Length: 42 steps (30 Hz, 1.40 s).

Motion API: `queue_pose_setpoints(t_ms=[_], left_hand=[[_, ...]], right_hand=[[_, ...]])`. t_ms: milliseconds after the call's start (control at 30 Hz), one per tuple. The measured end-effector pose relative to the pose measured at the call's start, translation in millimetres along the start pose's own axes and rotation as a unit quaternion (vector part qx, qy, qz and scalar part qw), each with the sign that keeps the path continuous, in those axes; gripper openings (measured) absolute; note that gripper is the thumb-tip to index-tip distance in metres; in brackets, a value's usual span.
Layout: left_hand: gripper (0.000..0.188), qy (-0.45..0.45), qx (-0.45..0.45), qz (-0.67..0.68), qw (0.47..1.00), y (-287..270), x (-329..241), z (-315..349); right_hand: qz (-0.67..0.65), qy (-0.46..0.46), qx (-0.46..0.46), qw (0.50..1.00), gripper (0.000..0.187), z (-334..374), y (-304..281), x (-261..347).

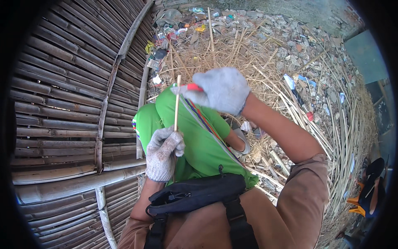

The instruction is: The person shaves a thin bamboo stick using a small red-handled knife. They hold the stick with one gloved hand and draw the knife along its length to smooth it, repeating the action on different parts of the stick.

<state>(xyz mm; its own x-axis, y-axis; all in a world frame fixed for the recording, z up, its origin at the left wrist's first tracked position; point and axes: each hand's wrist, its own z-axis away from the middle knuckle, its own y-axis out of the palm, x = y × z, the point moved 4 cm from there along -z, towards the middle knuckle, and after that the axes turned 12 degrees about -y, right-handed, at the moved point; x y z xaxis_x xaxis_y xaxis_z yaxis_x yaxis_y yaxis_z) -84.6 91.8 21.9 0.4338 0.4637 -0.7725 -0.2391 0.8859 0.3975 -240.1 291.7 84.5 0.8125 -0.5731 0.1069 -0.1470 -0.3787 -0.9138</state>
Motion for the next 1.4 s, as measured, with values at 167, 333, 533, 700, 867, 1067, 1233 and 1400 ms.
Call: queue_pose_setpoints(t_ms=[167, 333, 533, 700, 867, 1067, 1233, 1400], left_hand=[[0.022, 0.009, 0.023, 0.010, 1.000, 2.1, 3.5, 7.3], [0.023, -0.013, -0.011, 0.027, 0.999, -0.9, 1.7, 1.4], [0.021, -0.009, -0.015, 0.000, 1.000, -4.3, 3.0, 5.9], [0.020, 0.007, -0.004, 0.031, 0.999, -7.6, 5.0, 2.9], [0.018, -0.016, -0.030, -0.004, 0.999, -3.8, 6.4, -0.1], [0.016, 0.002, -0.042, -0.008, 0.999, -8.2, 2.8, -13.3], [0.014, 0.015, -0.021, -0.012, 1.000, -14.8, -2.3, -2.7], [0.016, 0.024, -0.031, -0.017, 0.999, -31.2, 2.7, 2.0]], right_hand=[[0.109, 0.123, -0.049, 0.985, 0.057, -9.3, -27.0, -88.5], [-0.023, -0.042, -0.036, 0.998, 0.060, 7.2, -8.0, 16.6], [0.035, 0.010, -0.071, 0.997, 0.058, -5.3, -4.2, -26.9], [0.026, 0.065, -0.051, 0.996, 0.046, -10.1, -19.8, -61.3], [-0.062, -0.020, 0.005, 0.998, 0.047, 3.2, 4.8, 20.5], [0.014, -0.012, -0.020, 1.000, 0.059, -21.6, 22.4, -19.1], [0.003, 0.199, 0.037, 0.979, 0.081, -55.0, 9.5, -94.7], [-0.047, 0.242, -0.078, 0.966, 0.105, -11.7, 13.6, -185.2]])
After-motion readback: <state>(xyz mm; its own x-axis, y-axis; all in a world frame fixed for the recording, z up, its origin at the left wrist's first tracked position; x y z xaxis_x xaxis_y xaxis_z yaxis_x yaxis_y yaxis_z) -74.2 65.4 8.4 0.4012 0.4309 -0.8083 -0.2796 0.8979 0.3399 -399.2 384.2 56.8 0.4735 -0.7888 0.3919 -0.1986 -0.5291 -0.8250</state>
